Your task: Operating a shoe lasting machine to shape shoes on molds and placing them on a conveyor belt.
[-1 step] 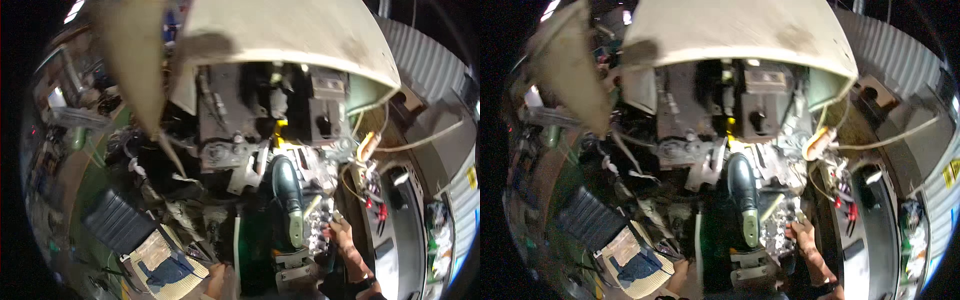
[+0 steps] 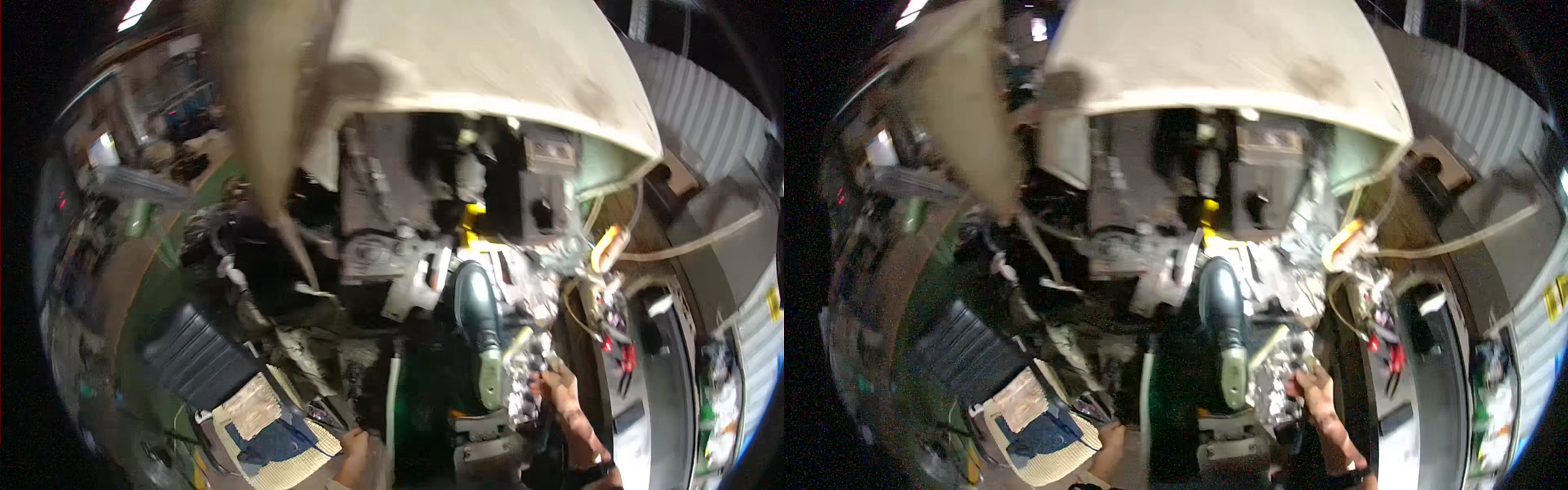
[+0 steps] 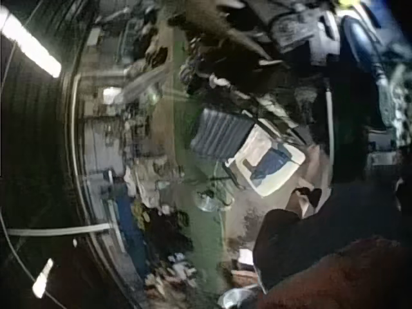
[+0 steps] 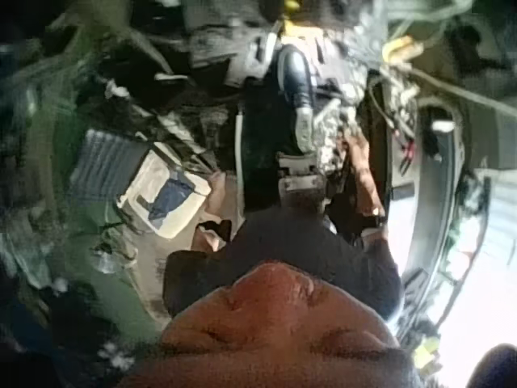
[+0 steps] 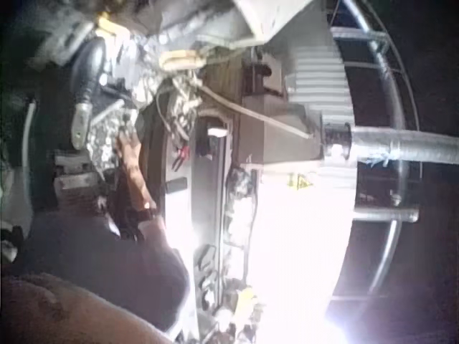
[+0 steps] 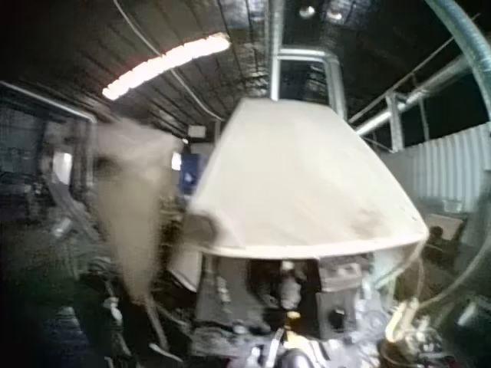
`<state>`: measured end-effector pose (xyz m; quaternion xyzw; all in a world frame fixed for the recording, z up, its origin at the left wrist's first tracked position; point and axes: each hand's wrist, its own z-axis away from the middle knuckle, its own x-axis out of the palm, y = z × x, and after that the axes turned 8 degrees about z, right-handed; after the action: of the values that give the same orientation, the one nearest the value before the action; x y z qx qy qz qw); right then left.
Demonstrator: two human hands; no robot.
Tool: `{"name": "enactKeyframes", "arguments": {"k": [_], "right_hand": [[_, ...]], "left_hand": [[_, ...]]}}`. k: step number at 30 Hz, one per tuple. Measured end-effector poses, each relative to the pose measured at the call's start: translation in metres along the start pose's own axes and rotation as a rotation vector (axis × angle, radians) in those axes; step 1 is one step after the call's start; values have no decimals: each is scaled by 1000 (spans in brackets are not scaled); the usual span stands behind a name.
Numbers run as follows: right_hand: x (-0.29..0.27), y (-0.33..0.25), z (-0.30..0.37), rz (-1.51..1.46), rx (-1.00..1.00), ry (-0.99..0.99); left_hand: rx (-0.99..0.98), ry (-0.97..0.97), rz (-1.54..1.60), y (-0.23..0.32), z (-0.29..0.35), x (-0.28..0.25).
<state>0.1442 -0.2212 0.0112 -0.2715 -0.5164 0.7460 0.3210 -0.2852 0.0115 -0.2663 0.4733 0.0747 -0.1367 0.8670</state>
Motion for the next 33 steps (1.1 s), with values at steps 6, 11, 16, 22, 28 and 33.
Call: {"name": "enactKeyframes", "arguments": {"k": [6,11,16,22,28,33], "right_hand": [[-17,6,-6,441,-130,-89],[-14,3,-26,961,-306,-315],[-1,-9,-20,1212,-423,-330],[3,-5,-13,1033,-384,-231],[-2,-3,-8,1034,-490,-99],[9,1,-7,965,-515,20]], "left_hand": [[694,-111,394,195,93,82],[925,-416,252,313,196,128],[1053,-301,-95,318,227,190],[1162,-205,28,297,212,221],[1362,-156,61,305,227,213],[1081,-183,-65,303,224,206]]}}
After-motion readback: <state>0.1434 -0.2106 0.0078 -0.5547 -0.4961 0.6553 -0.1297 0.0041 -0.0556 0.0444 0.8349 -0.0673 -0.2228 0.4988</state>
